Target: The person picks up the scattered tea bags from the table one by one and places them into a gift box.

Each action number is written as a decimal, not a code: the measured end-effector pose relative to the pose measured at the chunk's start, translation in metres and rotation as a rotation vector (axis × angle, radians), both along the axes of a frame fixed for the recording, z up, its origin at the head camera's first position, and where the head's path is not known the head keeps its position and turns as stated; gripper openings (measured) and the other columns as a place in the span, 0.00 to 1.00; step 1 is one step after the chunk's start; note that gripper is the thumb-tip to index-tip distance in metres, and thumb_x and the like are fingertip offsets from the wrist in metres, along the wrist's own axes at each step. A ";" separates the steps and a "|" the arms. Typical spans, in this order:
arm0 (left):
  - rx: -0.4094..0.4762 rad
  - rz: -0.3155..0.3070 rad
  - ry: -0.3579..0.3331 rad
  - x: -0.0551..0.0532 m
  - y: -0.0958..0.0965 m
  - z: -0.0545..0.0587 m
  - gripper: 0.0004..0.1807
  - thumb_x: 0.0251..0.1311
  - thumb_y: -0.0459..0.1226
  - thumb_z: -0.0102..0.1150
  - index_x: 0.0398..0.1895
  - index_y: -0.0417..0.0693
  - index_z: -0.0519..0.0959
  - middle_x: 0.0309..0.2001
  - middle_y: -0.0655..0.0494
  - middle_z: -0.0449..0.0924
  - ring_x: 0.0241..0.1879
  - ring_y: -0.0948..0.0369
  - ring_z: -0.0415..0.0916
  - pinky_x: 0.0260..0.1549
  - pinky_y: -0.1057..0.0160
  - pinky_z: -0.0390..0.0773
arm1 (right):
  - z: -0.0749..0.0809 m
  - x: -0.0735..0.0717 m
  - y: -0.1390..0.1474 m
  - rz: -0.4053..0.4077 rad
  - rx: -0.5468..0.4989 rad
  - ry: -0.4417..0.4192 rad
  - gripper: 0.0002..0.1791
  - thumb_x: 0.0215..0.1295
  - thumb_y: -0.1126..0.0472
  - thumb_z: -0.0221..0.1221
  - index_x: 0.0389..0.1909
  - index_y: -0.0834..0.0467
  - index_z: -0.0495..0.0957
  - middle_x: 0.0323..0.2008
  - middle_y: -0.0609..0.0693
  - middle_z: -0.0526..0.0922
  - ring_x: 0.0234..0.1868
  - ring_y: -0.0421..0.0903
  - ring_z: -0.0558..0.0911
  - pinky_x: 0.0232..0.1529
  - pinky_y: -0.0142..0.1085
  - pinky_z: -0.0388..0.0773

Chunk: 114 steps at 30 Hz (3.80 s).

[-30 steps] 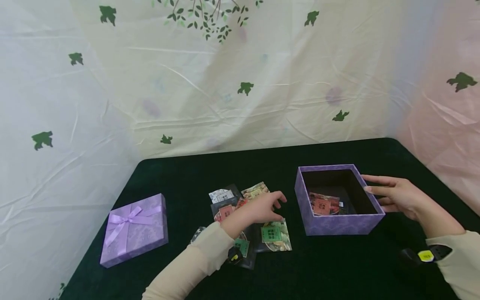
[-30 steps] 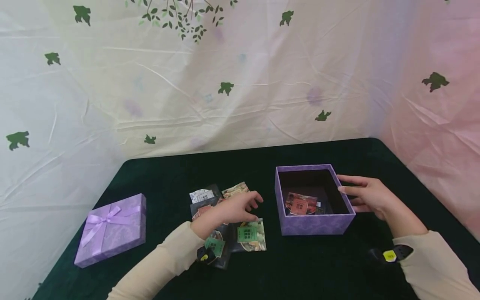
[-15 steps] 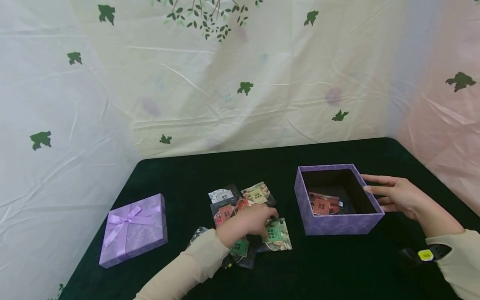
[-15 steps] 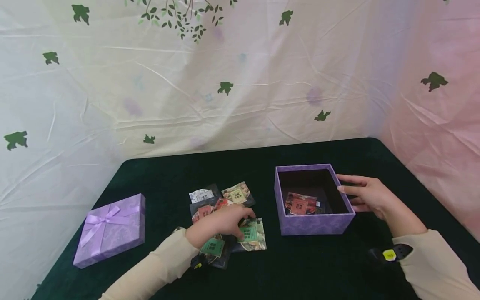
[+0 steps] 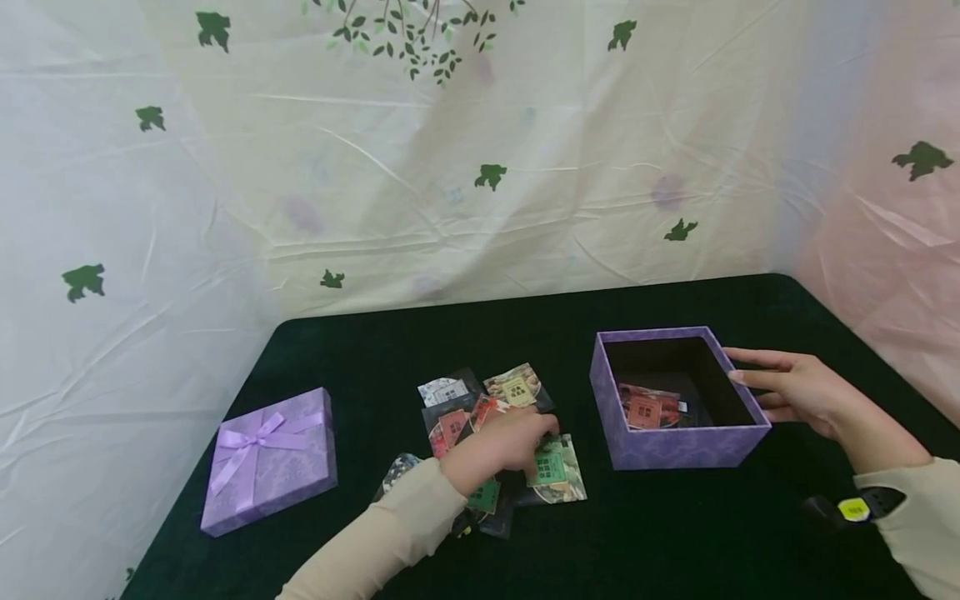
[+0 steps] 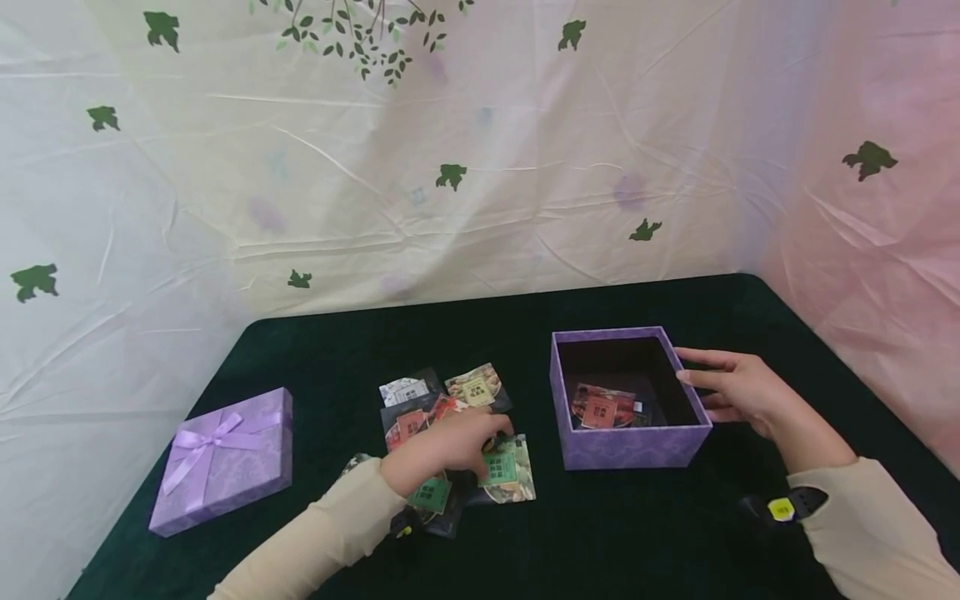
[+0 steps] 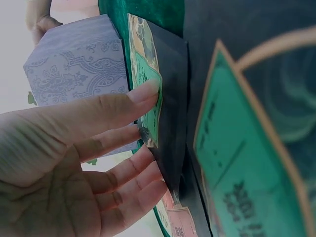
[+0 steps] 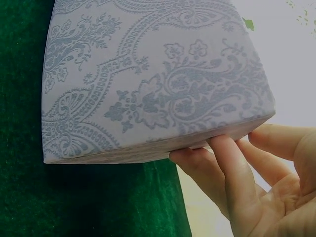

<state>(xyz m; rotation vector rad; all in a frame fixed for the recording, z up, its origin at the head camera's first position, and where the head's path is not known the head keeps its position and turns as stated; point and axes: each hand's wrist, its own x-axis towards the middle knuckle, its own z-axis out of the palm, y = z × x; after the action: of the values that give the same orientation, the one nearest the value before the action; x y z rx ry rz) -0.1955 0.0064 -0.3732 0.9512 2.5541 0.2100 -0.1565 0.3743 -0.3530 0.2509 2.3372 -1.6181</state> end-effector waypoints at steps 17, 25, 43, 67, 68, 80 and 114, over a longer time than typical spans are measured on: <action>0.035 -0.069 -0.036 -0.001 -0.006 0.002 0.32 0.43 0.35 0.74 0.56 0.58 0.74 0.47 0.58 0.79 0.41 0.63 0.75 0.39 0.66 0.74 | 0.001 0.002 0.001 -0.001 -0.002 -0.006 0.24 0.68 0.50 0.54 0.65 0.40 0.68 0.44 0.44 0.81 0.40 0.47 0.85 0.41 0.42 0.82; 0.057 -0.045 -0.094 -0.001 -0.011 0.011 0.28 0.45 0.34 0.72 0.53 0.55 0.76 0.43 0.58 0.78 0.36 0.65 0.74 0.33 0.69 0.74 | 0.001 0.001 -0.001 0.000 -0.017 0.002 0.21 0.68 0.50 0.55 0.62 0.37 0.70 0.41 0.40 0.82 0.40 0.46 0.85 0.41 0.42 0.82; 0.277 -0.004 -0.290 -0.001 -0.031 0.015 0.25 0.49 0.30 0.67 0.54 0.50 0.76 0.45 0.54 0.78 0.40 0.66 0.74 0.35 0.71 0.74 | 0.000 0.001 -0.001 -0.003 -0.001 0.004 0.27 0.68 0.49 0.55 0.67 0.44 0.65 0.45 0.43 0.81 0.41 0.47 0.85 0.42 0.42 0.82; 0.429 0.091 -0.401 0.014 -0.059 0.015 0.27 0.56 0.28 0.61 0.60 0.47 0.69 0.54 0.48 0.73 0.52 0.53 0.74 0.47 0.61 0.77 | -0.002 0.003 0.000 -0.012 -0.002 0.029 0.20 0.68 0.50 0.55 0.60 0.37 0.71 0.43 0.40 0.81 0.40 0.48 0.85 0.41 0.42 0.83; 0.448 0.101 -0.400 0.015 -0.060 0.016 0.27 0.56 0.28 0.61 0.60 0.46 0.69 0.55 0.47 0.72 0.53 0.52 0.73 0.47 0.59 0.78 | -0.002 0.003 0.000 -0.013 -0.004 0.026 0.20 0.68 0.50 0.55 0.60 0.37 0.71 0.43 0.40 0.81 0.40 0.48 0.85 0.41 0.42 0.83; 0.613 0.237 -0.377 0.033 -0.057 0.024 0.27 0.59 0.30 0.60 0.62 0.47 0.66 0.55 0.47 0.71 0.46 0.56 0.76 0.41 0.60 0.78 | -0.002 0.004 -0.002 -0.007 0.004 0.027 0.26 0.68 0.49 0.55 0.66 0.45 0.67 0.43 0.41 0.82 0.39 0.46 0.85 0.41 0.42 0.83; 0.708 0.295 -0.235 0.030 -0.023 0.059 0.25 0.63 0.31 0.57 0.62 0.50 0.64 0.52 0.45 0.74 0.48 0.52 0.77 0.45 0.56 0.79 | 0.000 0.001 -0.001 -0.020 0.037 0.019 0.34 0.67 0.47 0.55 0.70 0.55 0.60 0.45 0.45 0.82 0.39 0.46 0.85 0.41 0.42 0.82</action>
<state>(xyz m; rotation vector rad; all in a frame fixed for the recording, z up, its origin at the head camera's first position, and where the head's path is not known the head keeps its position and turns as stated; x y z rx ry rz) -0.1659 -0.0162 -0.3146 0.6943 2.4027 1.2913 -0.1556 0.3733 -0.3528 0.2683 2.3878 -1.5940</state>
